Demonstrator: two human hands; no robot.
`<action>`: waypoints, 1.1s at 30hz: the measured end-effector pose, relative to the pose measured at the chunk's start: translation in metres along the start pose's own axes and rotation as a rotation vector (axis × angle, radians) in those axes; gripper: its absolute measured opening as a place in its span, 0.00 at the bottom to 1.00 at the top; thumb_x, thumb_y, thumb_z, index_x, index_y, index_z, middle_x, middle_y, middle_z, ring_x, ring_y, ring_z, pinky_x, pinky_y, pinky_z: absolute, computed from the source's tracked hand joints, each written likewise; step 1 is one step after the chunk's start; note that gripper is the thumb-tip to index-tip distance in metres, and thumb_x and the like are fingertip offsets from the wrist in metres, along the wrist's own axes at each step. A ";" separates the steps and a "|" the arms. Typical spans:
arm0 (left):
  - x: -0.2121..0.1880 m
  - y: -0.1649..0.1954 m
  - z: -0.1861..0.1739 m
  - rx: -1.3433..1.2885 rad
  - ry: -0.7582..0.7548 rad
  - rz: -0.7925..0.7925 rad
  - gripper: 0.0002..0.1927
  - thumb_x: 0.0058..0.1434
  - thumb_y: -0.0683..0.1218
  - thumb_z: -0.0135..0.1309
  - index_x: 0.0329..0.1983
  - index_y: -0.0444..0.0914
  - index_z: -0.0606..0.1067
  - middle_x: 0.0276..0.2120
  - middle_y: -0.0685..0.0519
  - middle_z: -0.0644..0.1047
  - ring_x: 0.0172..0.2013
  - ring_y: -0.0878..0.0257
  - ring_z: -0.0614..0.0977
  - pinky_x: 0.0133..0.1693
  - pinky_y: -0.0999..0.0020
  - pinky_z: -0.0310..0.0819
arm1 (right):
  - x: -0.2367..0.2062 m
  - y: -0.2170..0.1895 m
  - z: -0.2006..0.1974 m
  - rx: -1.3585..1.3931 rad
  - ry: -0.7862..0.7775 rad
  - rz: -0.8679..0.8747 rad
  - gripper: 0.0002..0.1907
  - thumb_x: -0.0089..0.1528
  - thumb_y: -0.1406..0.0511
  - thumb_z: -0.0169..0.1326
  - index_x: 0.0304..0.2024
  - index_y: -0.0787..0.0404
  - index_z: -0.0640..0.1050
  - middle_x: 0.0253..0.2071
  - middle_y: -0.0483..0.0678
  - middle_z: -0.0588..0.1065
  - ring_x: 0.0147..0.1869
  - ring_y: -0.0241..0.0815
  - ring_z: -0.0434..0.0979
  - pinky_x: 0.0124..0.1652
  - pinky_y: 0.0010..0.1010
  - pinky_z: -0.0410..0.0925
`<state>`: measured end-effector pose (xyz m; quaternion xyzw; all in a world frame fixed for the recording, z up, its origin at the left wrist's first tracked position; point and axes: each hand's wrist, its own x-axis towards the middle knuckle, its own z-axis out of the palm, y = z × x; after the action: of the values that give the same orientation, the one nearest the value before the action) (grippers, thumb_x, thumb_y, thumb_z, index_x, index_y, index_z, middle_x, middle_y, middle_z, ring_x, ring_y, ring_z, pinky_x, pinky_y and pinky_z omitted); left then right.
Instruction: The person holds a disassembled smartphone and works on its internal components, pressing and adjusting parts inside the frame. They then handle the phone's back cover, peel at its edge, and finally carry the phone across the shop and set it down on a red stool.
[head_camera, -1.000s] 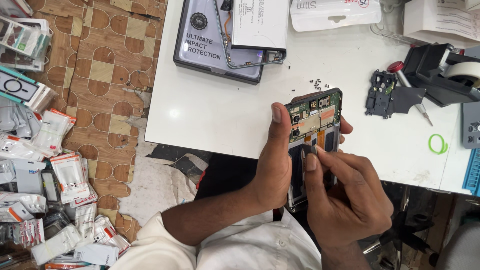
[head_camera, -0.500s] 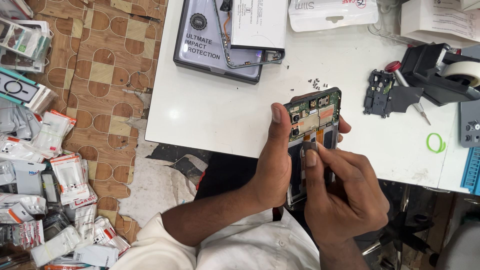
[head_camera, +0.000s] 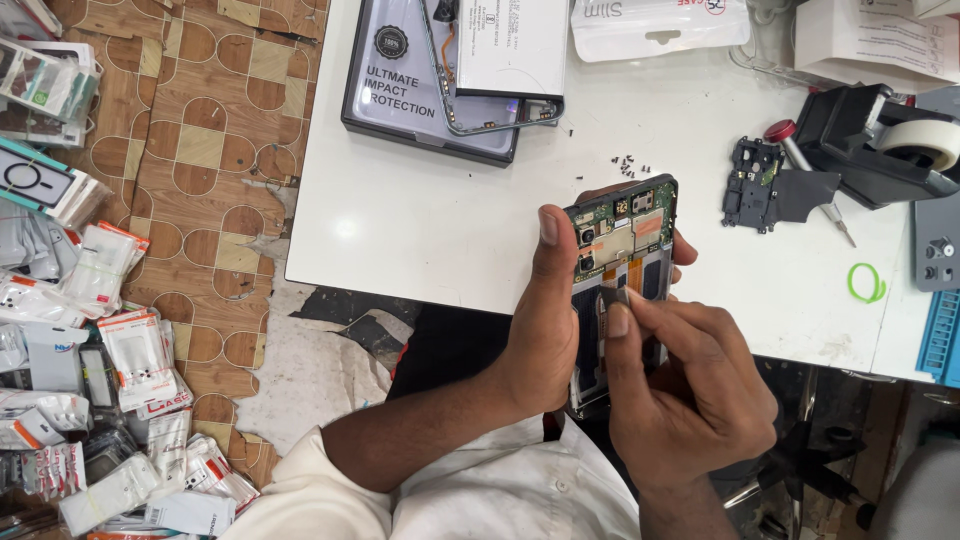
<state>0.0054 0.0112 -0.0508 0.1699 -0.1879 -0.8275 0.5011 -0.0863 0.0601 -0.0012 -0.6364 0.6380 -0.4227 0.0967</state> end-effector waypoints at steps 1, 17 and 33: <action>0.000 0.000 0.001 -0.006 -0.001 -0.003 0.48 0.69 0.78 0.27 0.68 0.35 0.67 0.53 0.46 0.74 0.54 0.61 0.76 0.57 0.62 0.76 | 0.000 0.000 -0.002 -0.017 -0.003 -0.002 0.07 0.65 0.74 0.65 0.45 0.69 0.82 0.40 0.54 0.81 0.30 0.30 0.79 0.21 0.14 0.62; 0.004 0.002 -0.008 -0.254 -0.106 -0.193 0.47 0.71 0.77 0.31 0.67 0.32 0.67 0.52 0.43 0.75 0.52 0.58 0.80 0.54 0.59 0.80 | 0.036 0.029 -0.025 0.163 -0.084 -0.086 0.09 0.64 0.78 0.66 0.45 0.70 0.79 0.39 0.55 0.79 0.42 0.36 0.81 0.32 0.17 0.69; 0.007 -0.002 -0.009 -0.198 -0.070 -0.216 0.48 0.70 0.76 0.31 0.70 0.32 0.65 0.53 0.44 0.74 0.53 0.60 0.80 0.52 0.61 0.80 | 0.041 0.035 -0.030 0.044 -0.156 -0.201 0.11 0.57 0.78 0.68 0.40 0.69 0.81 0.39 0.54 0.79 0.41 0.41 0.78 0.35 0.24 0.67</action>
<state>0.0053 0.0043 -0.0600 0.1102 -0.1035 -0.8964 0.4168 -0.1388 0.0294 0.0111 -0.7256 0.5523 -0.3934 0.1170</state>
